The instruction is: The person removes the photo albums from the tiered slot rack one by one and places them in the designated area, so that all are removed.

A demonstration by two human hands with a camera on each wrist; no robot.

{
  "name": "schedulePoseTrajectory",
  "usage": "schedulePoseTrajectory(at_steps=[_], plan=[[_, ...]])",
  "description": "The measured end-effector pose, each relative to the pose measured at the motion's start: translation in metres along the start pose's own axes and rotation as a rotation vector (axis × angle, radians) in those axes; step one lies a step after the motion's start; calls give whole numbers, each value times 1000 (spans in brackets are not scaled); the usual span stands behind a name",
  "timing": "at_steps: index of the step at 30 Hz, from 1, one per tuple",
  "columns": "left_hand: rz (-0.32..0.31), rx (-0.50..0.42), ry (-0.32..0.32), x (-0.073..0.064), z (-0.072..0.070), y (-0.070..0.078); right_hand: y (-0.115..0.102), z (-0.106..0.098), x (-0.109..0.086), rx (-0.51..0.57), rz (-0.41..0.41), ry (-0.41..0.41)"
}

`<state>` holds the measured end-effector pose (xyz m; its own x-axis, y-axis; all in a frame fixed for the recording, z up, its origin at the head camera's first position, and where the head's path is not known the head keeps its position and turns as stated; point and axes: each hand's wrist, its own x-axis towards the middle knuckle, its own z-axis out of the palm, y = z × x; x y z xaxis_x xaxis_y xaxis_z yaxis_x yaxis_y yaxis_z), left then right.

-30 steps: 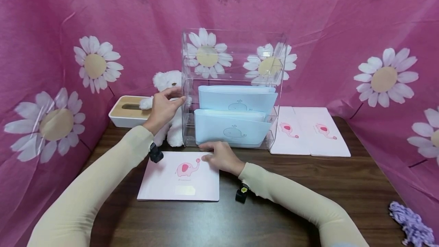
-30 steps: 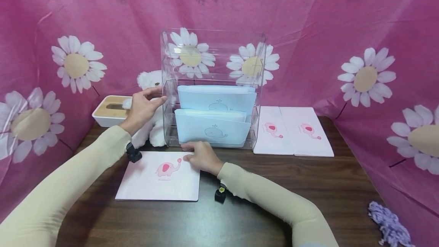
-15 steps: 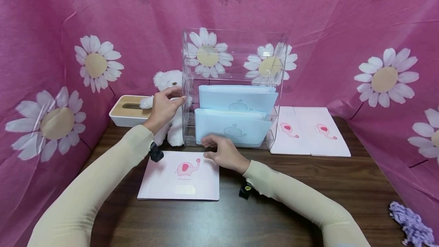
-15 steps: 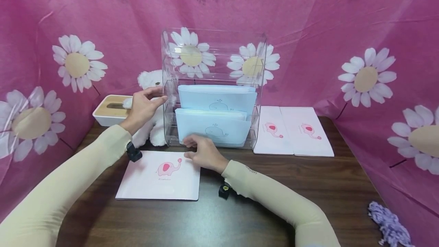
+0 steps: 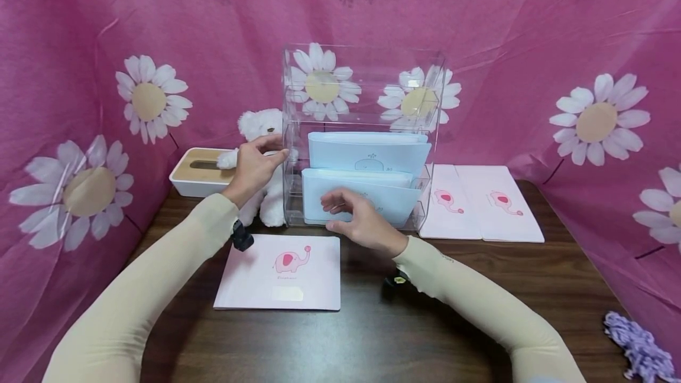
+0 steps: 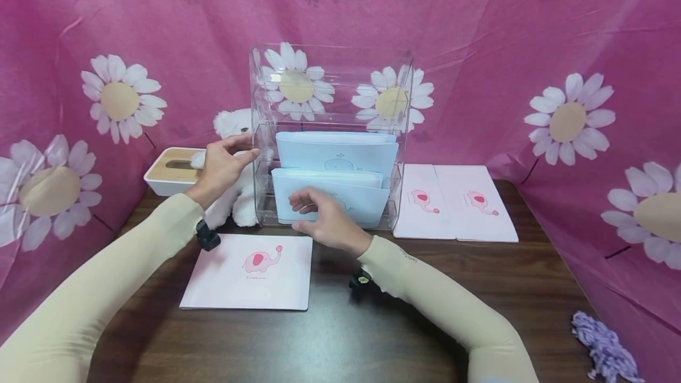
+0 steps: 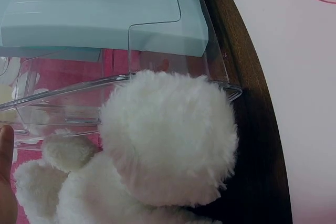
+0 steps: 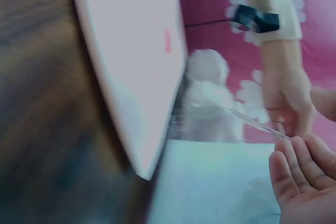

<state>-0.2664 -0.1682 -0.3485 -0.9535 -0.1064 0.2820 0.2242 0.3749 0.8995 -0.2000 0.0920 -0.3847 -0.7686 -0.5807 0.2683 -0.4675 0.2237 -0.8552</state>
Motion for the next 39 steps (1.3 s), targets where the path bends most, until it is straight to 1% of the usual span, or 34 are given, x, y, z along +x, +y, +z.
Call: schedulePoseTrajectory(at_steps=[4, 7, 12, 16, 22, 26, 32, 36, 39], plan=[[4, 4, 1, 0, 0, -1, -13, -18, 4, -8, -85, 36], [5, -1, 2, -1, 0, -1, -23, -33, 8, -16, -128, 67], [-1, -1, 0, -1, -1, -1, -38, -57, 16, -23, -162, 120], [-5, 2, -3, -1, -1, -1, -47, -75, 23, -20, -181, 188], [-12, 1, -17, 0, -1, -2, -55, -103, 32, -11, -197, 275], [-17, -1, -14, 0, -1, -2, -58, -122, 36, -14, -193, 306], [-26, 3, -9, 0, 0, -1, -56, -150, 36, -28, -170, 335], [-17, 0, -3, 0, 0, 1, -49, -166, 34, 17, -167, 332], [-14, 4, -4, 0, -1, 0, -43, -173, 32, 48, -142, 312]])
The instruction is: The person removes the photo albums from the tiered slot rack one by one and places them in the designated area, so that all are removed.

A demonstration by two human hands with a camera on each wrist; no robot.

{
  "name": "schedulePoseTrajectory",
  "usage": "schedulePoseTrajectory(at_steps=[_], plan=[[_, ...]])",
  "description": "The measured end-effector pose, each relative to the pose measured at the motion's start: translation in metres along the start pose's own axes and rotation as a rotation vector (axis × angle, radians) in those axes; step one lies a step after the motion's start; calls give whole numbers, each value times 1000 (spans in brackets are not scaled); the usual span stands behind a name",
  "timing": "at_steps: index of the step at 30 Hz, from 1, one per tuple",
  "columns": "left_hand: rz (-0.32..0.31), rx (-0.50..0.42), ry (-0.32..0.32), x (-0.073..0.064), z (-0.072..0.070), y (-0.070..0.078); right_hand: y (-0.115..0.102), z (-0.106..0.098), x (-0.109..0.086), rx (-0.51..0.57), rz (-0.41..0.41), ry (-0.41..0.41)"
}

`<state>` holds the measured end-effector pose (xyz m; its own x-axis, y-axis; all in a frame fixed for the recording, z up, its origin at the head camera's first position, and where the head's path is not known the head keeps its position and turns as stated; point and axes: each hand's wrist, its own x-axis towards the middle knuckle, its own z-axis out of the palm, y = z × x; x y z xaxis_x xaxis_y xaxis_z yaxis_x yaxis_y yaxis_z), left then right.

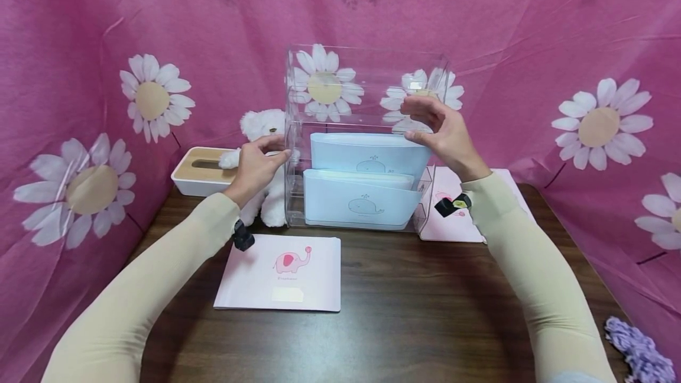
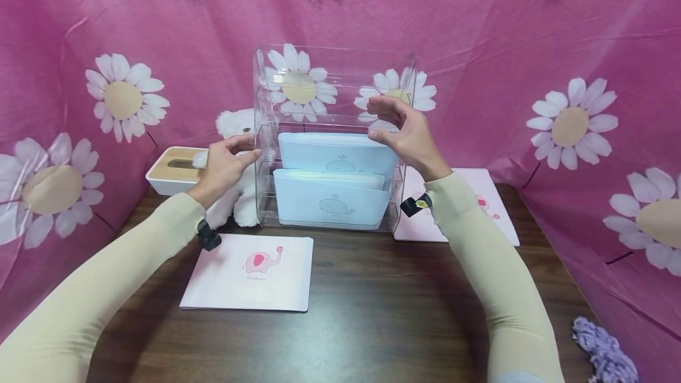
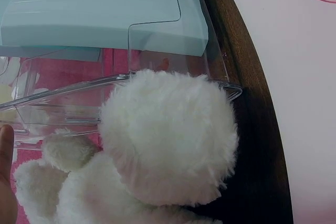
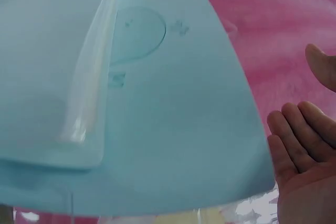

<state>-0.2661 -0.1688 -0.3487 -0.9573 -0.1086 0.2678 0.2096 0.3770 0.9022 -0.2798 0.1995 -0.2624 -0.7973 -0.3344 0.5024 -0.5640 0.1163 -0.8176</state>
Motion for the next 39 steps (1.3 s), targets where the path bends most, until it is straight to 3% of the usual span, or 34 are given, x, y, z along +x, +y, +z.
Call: schedulePoseTrajectory(at_steps=[8, 24, 31, 39], plan=[[-9, 5, -6, 0, 0, 0, 13, -9, -6, -1, 117, -44], [1, -8, 3, 1, 1, -1, 40, -5, -18, -96, 135, -44], [5, -3, 3, 0, 1, -1, 48, -1, -21, -161, 167, -45], [12, -4, 3, -1, 1, 0, 52, 6, -22, -184, 149, -16]])
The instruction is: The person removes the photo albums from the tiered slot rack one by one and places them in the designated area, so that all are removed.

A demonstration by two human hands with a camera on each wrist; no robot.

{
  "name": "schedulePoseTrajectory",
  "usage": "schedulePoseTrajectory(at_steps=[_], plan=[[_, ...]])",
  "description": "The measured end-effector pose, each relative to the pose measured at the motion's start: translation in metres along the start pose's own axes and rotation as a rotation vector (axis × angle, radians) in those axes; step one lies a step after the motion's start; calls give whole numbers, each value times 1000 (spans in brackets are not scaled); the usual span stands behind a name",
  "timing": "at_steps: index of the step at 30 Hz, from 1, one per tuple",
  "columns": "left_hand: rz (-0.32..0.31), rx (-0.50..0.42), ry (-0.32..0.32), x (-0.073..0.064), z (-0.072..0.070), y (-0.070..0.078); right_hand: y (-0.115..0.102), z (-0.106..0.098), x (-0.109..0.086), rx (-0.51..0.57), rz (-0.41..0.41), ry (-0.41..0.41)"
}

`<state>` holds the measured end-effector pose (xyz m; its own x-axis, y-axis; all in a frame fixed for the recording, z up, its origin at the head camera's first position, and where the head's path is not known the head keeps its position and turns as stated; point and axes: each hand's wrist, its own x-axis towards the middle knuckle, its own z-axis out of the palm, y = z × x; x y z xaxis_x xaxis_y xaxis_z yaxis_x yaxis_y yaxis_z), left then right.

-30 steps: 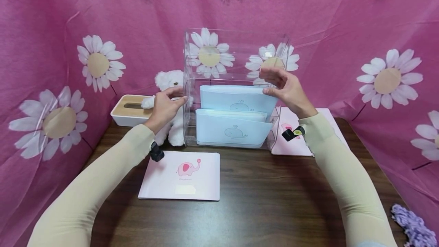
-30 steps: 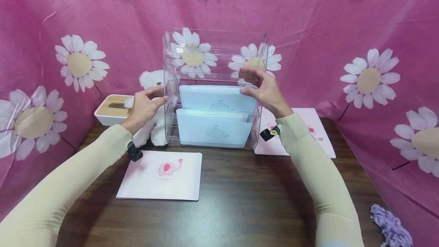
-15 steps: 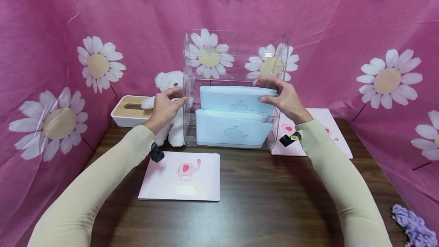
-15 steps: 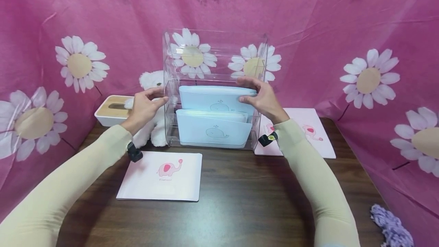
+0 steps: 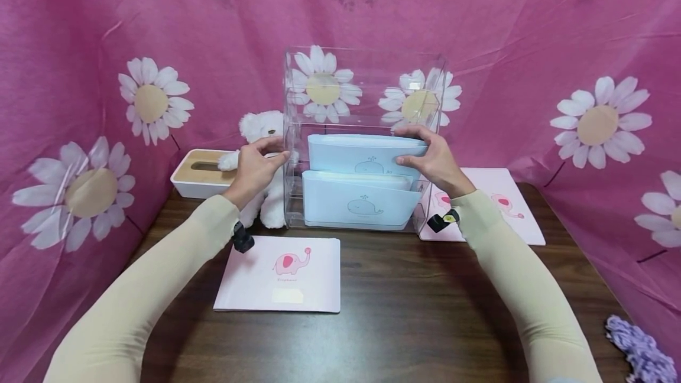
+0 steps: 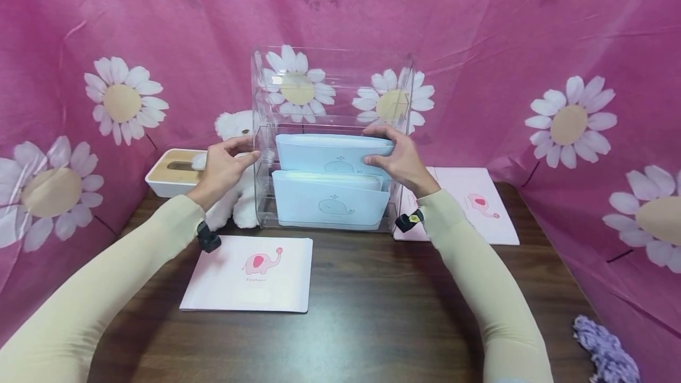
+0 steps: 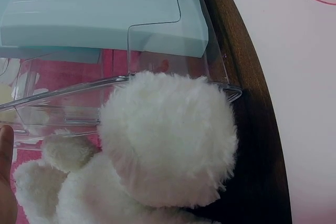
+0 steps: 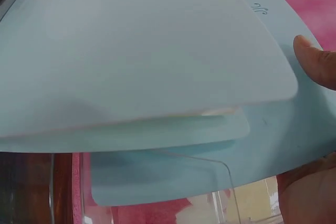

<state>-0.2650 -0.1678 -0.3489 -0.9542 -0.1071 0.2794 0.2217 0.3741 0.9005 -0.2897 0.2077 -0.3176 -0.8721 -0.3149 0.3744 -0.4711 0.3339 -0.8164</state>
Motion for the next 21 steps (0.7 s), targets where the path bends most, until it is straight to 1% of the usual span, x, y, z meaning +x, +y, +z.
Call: schedulePoseTrajectory(at_steps=[3, 8, 12, 16, 21], plan=[[-3, -1, 4, 0, 0, 1, -1, 2, 0, -20, -1, 6], [-9, 1, 7, 0, 0, 0, 0, 5, 1, -26, 30, 22], [-1, -8, 9, 0, 0, -1, 2, 6, 3, -39, 48, 44], [5, -10, 8, 0, -1, 0, 1, 7, 4, -48, 77, 68], [2, -12, 0, -1, -1, 1, -3, 9, 3, -27, 123, 102]])
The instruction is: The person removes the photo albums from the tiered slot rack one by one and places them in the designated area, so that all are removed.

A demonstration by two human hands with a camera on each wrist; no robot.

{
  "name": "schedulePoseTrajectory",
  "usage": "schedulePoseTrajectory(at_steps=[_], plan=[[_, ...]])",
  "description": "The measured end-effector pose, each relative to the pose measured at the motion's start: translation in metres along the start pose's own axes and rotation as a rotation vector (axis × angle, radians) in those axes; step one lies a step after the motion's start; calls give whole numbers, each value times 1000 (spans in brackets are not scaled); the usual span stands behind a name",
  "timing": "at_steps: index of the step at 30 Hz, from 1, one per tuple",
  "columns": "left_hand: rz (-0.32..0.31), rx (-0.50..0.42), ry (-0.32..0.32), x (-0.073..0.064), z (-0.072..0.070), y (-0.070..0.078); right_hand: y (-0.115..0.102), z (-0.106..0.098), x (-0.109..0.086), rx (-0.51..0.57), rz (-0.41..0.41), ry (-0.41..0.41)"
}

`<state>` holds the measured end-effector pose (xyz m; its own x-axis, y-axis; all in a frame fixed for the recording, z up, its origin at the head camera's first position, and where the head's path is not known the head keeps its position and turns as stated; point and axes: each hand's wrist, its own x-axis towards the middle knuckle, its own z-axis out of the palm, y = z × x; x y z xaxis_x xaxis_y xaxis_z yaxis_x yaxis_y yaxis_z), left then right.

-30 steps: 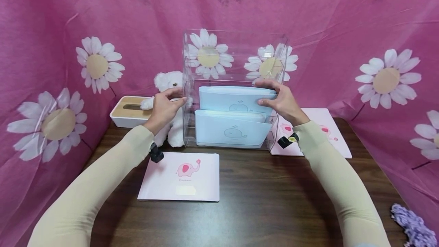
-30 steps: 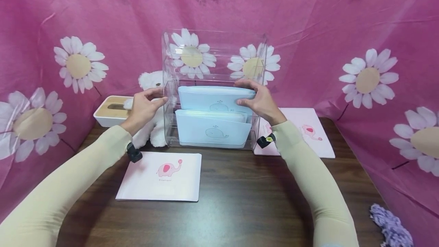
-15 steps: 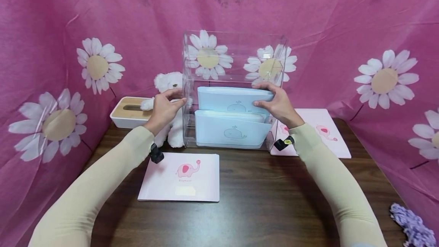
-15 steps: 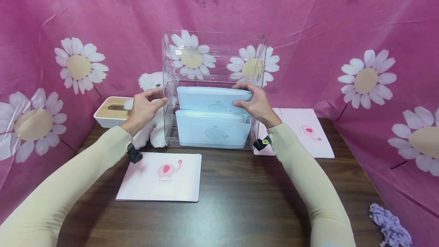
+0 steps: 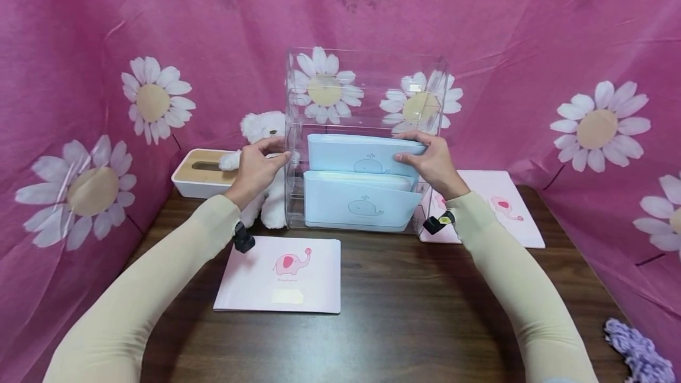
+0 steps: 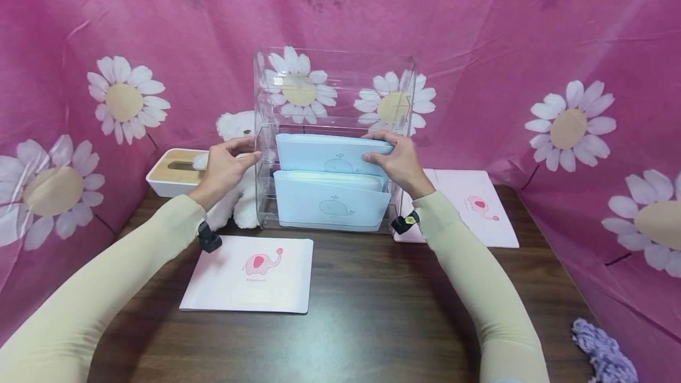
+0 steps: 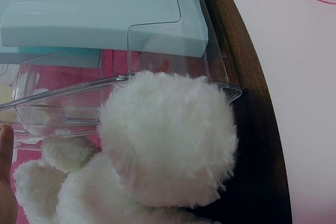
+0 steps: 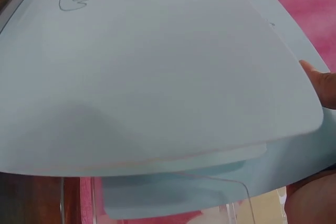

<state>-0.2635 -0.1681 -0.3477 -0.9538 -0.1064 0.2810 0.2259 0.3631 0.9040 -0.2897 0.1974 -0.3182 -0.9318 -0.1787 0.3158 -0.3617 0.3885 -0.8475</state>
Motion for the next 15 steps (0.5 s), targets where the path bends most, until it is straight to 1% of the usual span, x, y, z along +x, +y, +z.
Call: schedulePoseTrajectory(at_steps=[5, 11, 15], plan=[[-1, 4, -6, -1, 0, -1, -1, 2, -1, -3, 9, 22], [0, 0, -11, 1, 0, -2, -4, 5, 1, 43, 28, 64], [-3, -6, -12, 2, 0, -3, -6, 6, 3, 52, 44, 81]])
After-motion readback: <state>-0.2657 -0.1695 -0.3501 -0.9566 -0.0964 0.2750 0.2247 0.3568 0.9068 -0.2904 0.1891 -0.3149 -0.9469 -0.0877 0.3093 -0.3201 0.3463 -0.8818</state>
